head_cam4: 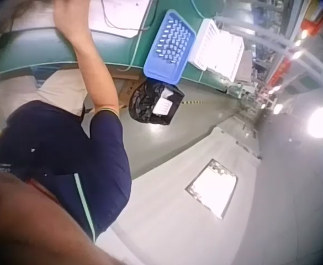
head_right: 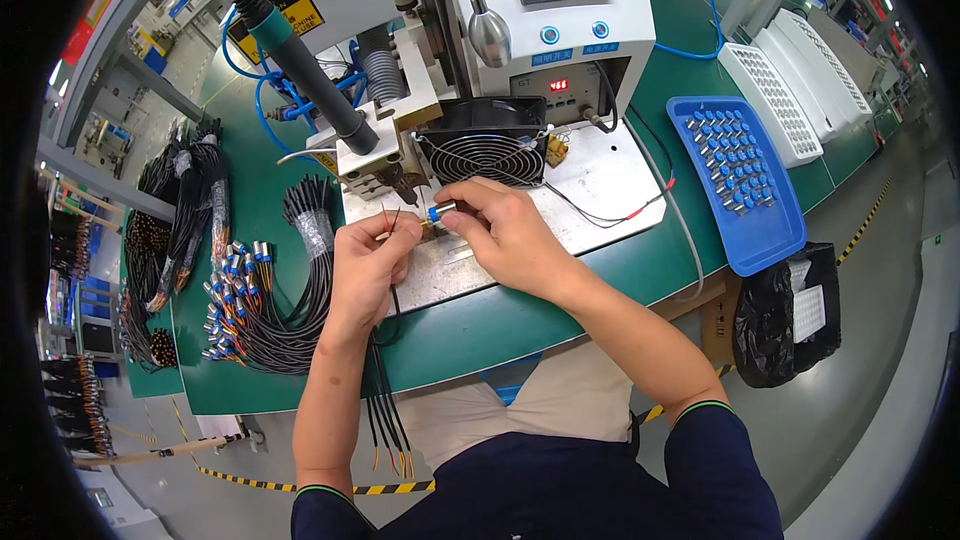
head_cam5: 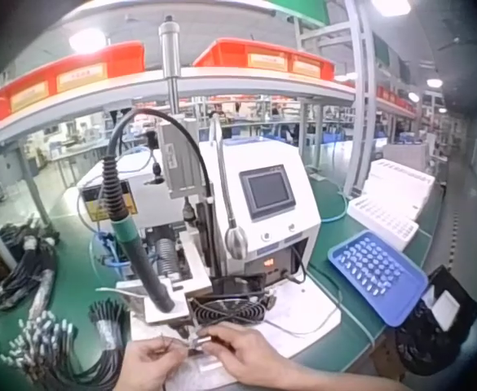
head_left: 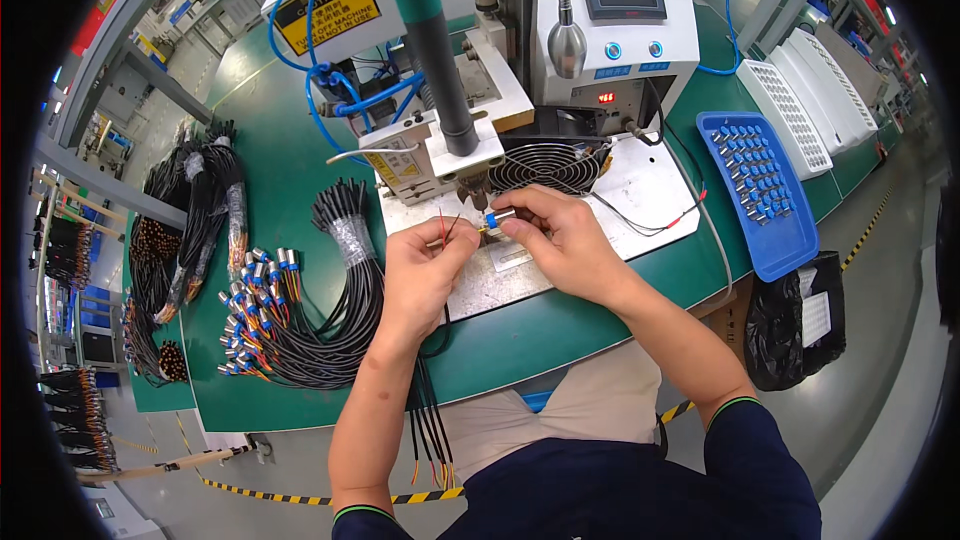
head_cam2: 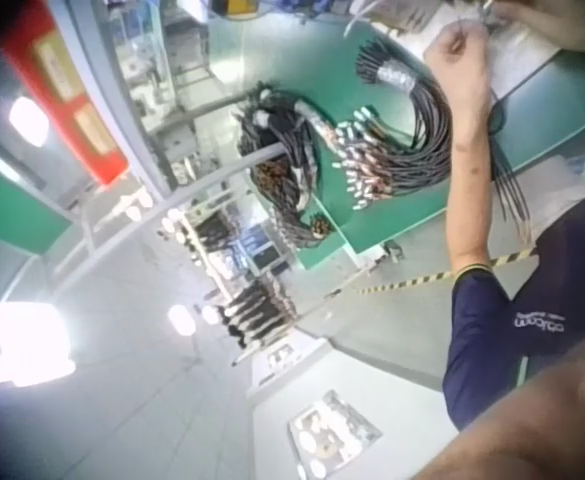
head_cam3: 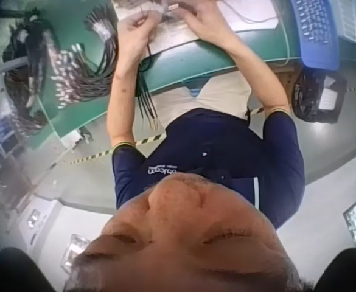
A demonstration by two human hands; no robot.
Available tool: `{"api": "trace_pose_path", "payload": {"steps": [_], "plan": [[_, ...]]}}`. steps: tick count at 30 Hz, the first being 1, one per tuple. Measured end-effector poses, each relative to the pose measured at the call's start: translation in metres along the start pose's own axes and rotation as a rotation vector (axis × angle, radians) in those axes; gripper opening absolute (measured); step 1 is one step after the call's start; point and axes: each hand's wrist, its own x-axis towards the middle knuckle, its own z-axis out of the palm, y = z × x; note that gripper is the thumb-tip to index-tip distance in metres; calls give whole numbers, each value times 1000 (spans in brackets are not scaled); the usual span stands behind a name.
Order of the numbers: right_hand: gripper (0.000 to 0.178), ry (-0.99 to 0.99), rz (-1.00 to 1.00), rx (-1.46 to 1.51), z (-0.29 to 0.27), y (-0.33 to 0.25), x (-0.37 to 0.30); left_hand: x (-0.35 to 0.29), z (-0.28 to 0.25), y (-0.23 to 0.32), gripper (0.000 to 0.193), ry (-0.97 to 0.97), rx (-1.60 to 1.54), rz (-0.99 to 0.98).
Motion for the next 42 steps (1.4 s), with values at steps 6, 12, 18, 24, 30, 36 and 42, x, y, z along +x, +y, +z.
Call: {"api": "trace_pose_path", "payload": {"steps": [6, 12, 18, 24, 30, 36, 42], "plan": [[26, 11, -43, -19, 1, 4, 0, 3, 0, -3, 12, 20, 22, 17], [24, 12, -62, -47, 1, 3, 0, 4, 1, -5, 10, 30, 39, 33], [24, 15, -69, -37, 1, 2, 0, 3, 3, -5, 9, 37, 38, 40], [22, 57, -92, -6, 4, 3, -1, 3, 2, -5, 9, 38, 42, 35], [22, 60, -113, -23, 3, 4, -1, 2, 3, -4, 10, 41, 42, 33], [21, 69, -125, 2, 3, 4, 0, 2, 2, -5, 11, 39, 41, 40], [24, 7, -82, -44, -1, 2, 0, 2, 1, -6, 11, 36, 44, 42]]}}
